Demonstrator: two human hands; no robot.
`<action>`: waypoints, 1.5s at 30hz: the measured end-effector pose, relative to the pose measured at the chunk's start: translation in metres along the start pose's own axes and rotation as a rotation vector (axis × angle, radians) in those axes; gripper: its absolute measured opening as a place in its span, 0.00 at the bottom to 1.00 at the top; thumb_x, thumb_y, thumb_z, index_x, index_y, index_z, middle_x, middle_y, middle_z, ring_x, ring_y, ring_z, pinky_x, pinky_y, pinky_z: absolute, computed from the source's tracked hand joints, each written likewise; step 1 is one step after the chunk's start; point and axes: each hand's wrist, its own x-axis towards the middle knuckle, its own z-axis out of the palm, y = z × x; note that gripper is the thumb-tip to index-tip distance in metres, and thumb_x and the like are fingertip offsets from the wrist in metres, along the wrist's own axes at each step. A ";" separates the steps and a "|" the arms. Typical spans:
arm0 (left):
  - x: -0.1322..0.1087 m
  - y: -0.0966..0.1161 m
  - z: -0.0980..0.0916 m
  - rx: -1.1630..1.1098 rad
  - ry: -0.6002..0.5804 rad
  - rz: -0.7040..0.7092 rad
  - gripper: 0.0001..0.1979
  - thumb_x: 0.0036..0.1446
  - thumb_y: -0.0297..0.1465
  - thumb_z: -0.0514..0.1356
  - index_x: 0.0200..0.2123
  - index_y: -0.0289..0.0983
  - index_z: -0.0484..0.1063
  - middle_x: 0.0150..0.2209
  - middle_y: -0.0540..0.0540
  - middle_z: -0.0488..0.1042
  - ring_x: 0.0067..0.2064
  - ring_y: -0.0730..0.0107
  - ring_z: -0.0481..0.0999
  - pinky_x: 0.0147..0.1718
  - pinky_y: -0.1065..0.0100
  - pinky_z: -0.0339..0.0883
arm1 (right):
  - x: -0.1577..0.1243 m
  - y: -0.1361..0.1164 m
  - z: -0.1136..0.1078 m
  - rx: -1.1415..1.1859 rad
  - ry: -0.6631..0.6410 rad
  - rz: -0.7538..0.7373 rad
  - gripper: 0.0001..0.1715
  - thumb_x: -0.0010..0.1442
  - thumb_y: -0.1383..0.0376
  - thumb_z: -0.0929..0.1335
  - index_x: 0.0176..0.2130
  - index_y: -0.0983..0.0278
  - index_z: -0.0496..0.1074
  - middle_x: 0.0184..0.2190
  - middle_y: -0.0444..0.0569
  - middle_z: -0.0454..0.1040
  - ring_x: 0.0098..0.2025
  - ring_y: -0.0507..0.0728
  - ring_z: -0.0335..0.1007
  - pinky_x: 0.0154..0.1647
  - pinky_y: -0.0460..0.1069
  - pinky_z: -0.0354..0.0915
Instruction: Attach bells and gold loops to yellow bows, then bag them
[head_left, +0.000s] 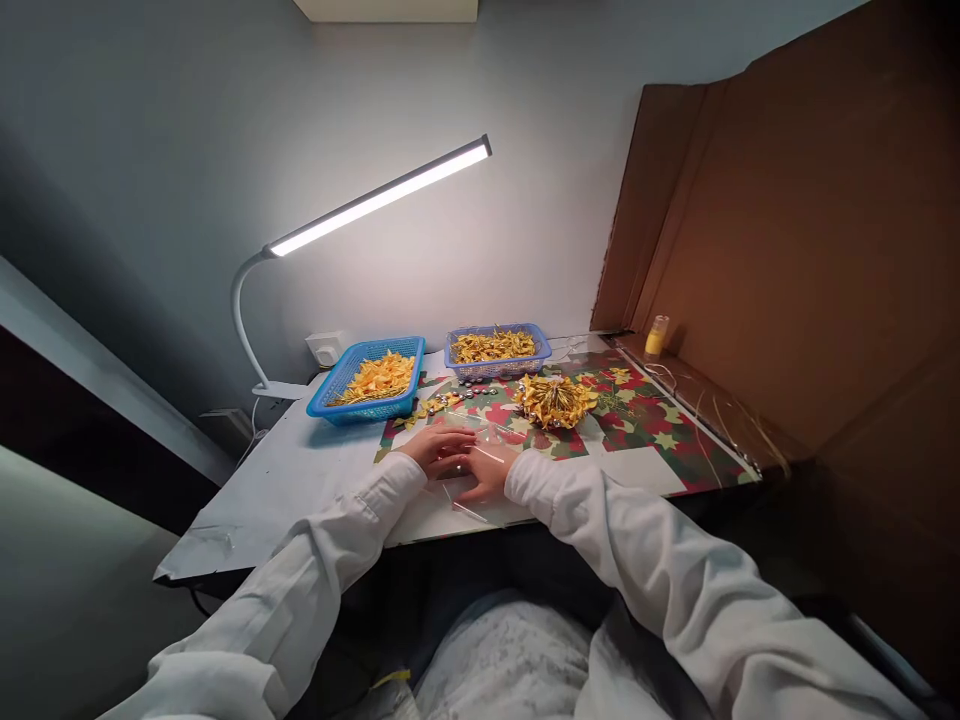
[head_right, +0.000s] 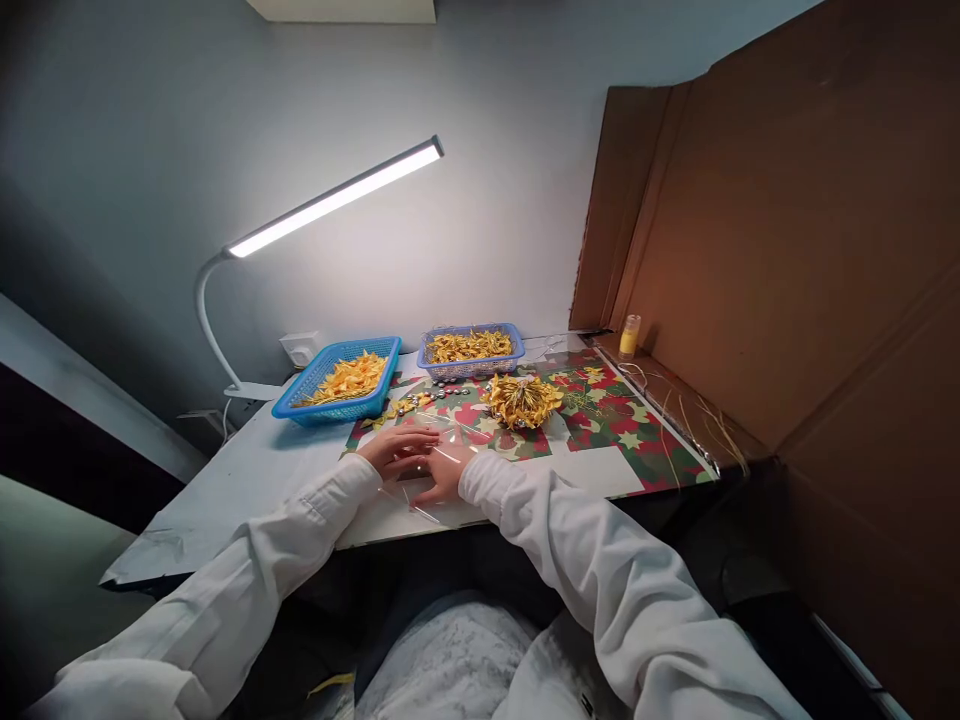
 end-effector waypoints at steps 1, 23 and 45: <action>-0.001 0.000 0.000 -0.022 0.019 -0.004 0.19 0.56 0.44 0.57 0.42 0.38 0.77 0.45 0.38 0.79 0.47 0.58 0.77 0.46 0.60 0.71 | -0.001 0.000 0.000 -0.005 0.008 -0.008 0.39 0.51 0.50 0.70 0.59 0.57 0.63 0.62 0.55 0.58 0.61 0.70 0.54 0.59 0.71 0.48; -0.017 -0.005 -0.013 -0.014 0.346 -0.405 0.19 0.54 0.45 0.58 0.39 0.38 0.77 0.40 0.40 0.80 0.43 0.52 0.79 0.44 0.54 0.71 | -0.081 0.084 -0.089 -0.168 0.504 0.514 0.19 0.63 0.68 0.58 0.47 0.70 0.72 0.48 0.62 0.73 0.52 0.63 0.67 0.54 0.59 0.59; -0.011 -0.005 -0.001 0.065 0.315 -0.382 0.18 0.56 0.43 0.56 0.42 0.38 0.76 0.44 0.39 0.79 0.45 0.52 0.78 0.45 0.53 0.71 | -0.072 0.084 -0.142 -0.136 0.179 0.494 0.05 0.54 0.68 0.69 0.34 0.66 0.76 0.34 0.51 0.78 0.36 0.55 0.70 0.36 0.46 0.60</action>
